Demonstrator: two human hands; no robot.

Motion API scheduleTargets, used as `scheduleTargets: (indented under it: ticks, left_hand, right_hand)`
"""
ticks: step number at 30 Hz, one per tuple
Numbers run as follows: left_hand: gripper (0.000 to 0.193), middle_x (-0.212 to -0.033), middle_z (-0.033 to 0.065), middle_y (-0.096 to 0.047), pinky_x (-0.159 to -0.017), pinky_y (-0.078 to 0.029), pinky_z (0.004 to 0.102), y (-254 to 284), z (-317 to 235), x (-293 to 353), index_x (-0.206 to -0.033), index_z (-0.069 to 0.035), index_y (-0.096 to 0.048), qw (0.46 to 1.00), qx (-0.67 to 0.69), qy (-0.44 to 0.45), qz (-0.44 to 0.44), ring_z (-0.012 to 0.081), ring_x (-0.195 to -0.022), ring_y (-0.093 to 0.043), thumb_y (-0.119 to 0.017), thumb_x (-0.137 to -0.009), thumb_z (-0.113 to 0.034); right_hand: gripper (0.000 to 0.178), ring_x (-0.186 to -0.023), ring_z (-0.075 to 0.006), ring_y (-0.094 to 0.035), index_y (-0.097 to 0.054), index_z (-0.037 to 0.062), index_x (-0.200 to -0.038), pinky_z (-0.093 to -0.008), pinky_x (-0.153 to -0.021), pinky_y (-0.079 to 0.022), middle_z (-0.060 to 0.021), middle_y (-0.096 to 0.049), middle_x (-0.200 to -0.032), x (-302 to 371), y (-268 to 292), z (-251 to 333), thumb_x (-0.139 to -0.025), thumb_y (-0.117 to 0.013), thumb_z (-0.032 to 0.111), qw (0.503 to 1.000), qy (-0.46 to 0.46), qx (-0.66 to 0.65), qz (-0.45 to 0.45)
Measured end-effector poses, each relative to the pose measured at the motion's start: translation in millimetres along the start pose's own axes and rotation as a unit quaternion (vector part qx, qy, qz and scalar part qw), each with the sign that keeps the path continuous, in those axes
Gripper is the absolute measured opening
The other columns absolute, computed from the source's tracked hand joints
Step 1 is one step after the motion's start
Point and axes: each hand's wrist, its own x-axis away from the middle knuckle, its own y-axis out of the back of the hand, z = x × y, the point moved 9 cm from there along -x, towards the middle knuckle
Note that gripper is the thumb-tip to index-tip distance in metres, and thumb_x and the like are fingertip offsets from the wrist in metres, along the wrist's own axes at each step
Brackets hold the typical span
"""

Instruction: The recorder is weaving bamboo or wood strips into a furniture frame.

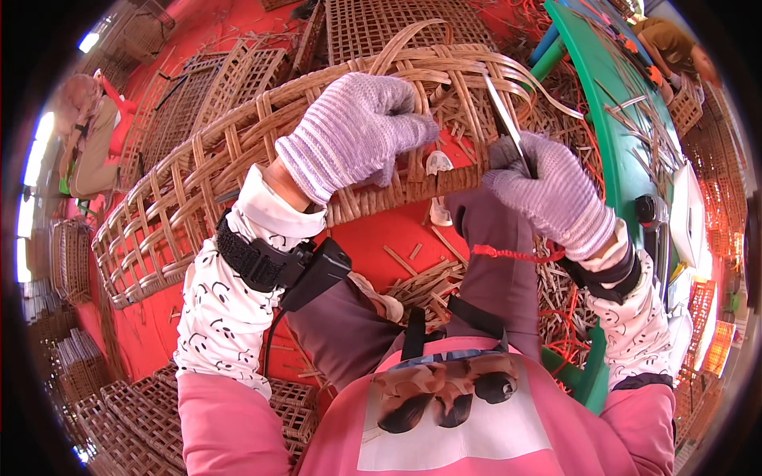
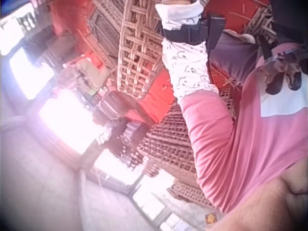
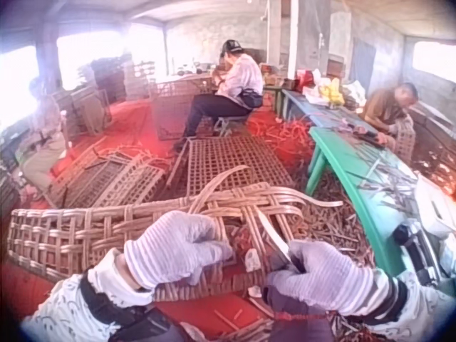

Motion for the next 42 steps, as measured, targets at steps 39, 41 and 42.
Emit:
scheduleTargets:
  ticks: [39, 41, 42]
  left_hand:
    - [0.026, -0.051, 0.0021, -0.053, -0.036, -0.033, 0.0226, 15.3, 9.3, 26.4, -0.064, -0.004, -0.052, 0.994, 0.051, 0.017, 0.096, 0.0080, -0.036, -0.046, -0.063, -0.083, -0.018]
    - [0.026, -0.049, 0.0009, -0.051, -0.035, -0.033, 0.0223, 18.6, 6.6, 35.0, -0.064, -0.004, -0.052, 0.989, 0.061, 0.019, 0.136, 0.0075, -0.036, -0.046, -0.063, -0.083, -0.018]
    - [0.026, -0.049, 0.0003, -0.050, -0.035, -0.033, 0.0221, 19.1, 5.5, 37.7, -0.064, -0.004, -0.052, 0.987, 0.060, 0.021, 0.149, 0.0072, -0.036, -0.046, -0.064, -0.083, -0.018]
  right_hand:
    - [0.031, -0.036, -0.0087, -0.043, -0.054, -0.0020, -0.080, -0.0254, -0.035, -0.034, -0.0017, -0.047, -0.053, 18.2, -16.4, -16.1, -0.087, -0.058, 0.028, 0.965, -0.069, -0.252, -0.037]
    - [0.027, -0.040, -0.0072, -0.046, -0.053, 0.0001, -0.083, -0.0230, -0.038, -0.040, -0.0024, -0.052, -0.057, 24.5, -20.7, 7.1, -0.089, -0.057, 0.026, 0.987, -0.007, -0.140, -0.073]
    - [0.027, -0.041, -0.0073, -0.047, -0.053, 0.0000, -0.084, -0.0231, -0.038, -0.040, -0.0029, -0.053, -0.057, 35.8, -27.4, 8.9, -0.089, -0.057, 0.026, 0.981, -0.037, -0.186, -0.027]
